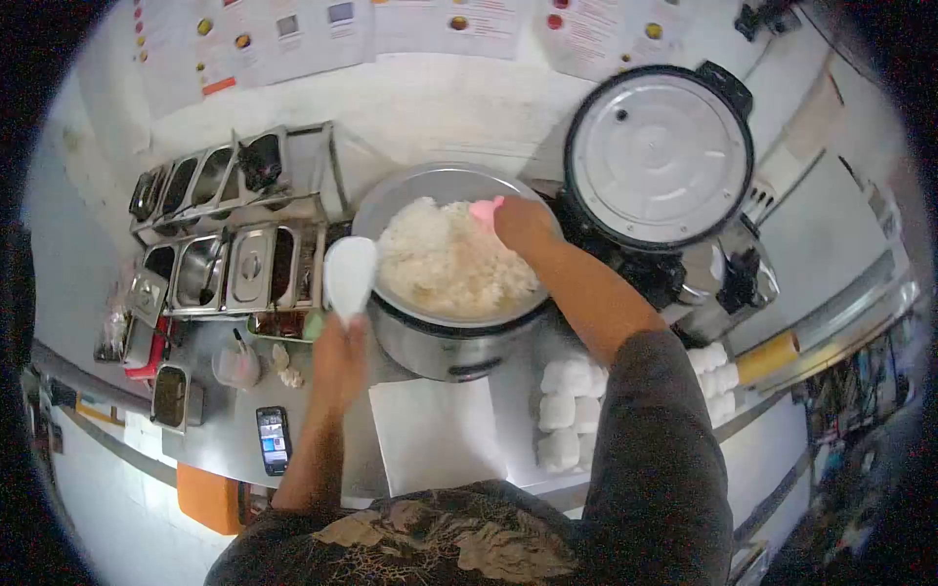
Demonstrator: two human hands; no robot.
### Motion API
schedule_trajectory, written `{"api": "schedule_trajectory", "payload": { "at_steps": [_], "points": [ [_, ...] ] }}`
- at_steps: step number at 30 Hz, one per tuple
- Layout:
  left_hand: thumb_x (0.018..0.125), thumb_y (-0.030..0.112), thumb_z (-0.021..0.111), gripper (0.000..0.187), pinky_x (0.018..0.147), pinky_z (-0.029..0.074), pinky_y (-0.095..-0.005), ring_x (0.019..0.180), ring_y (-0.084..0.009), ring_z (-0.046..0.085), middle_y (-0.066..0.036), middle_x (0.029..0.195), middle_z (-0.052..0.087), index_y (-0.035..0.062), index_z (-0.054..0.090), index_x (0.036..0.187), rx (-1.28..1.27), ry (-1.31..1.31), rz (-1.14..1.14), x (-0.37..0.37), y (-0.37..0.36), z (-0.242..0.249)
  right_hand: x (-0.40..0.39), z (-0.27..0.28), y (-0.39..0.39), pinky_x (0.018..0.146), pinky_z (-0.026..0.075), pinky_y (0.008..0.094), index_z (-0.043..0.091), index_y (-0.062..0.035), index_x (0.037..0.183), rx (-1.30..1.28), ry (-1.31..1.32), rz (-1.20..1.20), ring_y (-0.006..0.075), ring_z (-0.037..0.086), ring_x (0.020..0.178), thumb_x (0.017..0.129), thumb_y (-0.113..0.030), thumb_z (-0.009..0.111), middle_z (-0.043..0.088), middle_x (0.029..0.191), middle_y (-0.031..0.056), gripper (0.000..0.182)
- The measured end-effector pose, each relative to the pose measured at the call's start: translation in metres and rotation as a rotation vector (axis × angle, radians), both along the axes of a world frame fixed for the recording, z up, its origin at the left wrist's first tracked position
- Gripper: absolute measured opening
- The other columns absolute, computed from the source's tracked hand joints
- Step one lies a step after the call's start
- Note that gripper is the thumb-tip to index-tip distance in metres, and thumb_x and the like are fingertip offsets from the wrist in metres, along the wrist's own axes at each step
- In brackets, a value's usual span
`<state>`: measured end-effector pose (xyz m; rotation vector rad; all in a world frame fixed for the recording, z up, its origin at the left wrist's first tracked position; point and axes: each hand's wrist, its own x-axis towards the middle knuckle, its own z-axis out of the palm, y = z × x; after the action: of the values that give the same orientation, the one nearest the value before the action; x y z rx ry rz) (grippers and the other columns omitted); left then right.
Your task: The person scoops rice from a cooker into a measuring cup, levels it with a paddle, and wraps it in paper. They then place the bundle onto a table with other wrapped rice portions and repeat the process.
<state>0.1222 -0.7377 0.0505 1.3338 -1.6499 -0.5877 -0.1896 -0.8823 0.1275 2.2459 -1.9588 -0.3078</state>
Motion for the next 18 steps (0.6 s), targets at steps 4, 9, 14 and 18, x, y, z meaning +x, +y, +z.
{"api": "schedule_trajectory", "payload": {
  "at_steps": [4,9,14,18],
  "points": [
    [0.104,0.022,0.046,0.029,0.075,0.049,-0.0505,0.088,-0.0481,0.064,-0.027,0.095,0.066,-0.0015,0.055,0.118,0.075,0.247,-0.162,-0.019,0.002,-0.023,0.036,-0.007,-0.013,0.087,0.053,0.0490,0.065,-0.0043,0.116,0.123,-0.108,-0.089,0.0382,0.068,0.102,0.101,-0.035,0.044,0.069,0.111,0.0218,0.040],
    [0.104,0.023,0.047,0.026,0.070,0.048,-0.0517,0.081,-0.0490,0.064,-0.028,0.089,0.065,-0.0013,0.055,0.112,0.022,0.352,-0.113,-0.030,-0.001,-0.026,0.081,-0.006,0.014,0.089,0.052,0.0492,0.060,-0.0040,0.125,0.256,-0.083,0.080,0.0395,0.066,0.107,0.099,-0.023,0.052,0.068,0.114,0.0234,0.034],
    [0.104,0.024,0.046,0.028,0.070,0.047,-0.0537,0.082,-0.0501,0.063,-0.029,0.089,0.065,-0.0014,0.055,0.111,0.072,0.363,-0.108,-0.025,-0.005,-0.033,0.077,-0.014,0.039,0.088,0.051,0.0493,0.058,-0.0056,0.129,0.382,-0.198,0.235,0.0434,0.065,0.105,0.100,-0.022,0.051,0.067,0.111,0.0260,0.034],
    [0.104,0.025,0.046,0.029,0.070,0.046,-0.0555,0.083,-0.0508,0.062,-0.029,0.088,0.064,-0.0017,0.053,0.110,0.096,0.300,-0.107,-0.025,-0.007,-0.022,0.050,0.003,0.073,0.076,0.053,0.0466,0.062,-0.0048,0.122,0.223,-0.337,0.375,0.0407,0.067,0.088,0.101,-0.023,0.050,0.069,0.096,0.0218,0.031]
  ]
}}
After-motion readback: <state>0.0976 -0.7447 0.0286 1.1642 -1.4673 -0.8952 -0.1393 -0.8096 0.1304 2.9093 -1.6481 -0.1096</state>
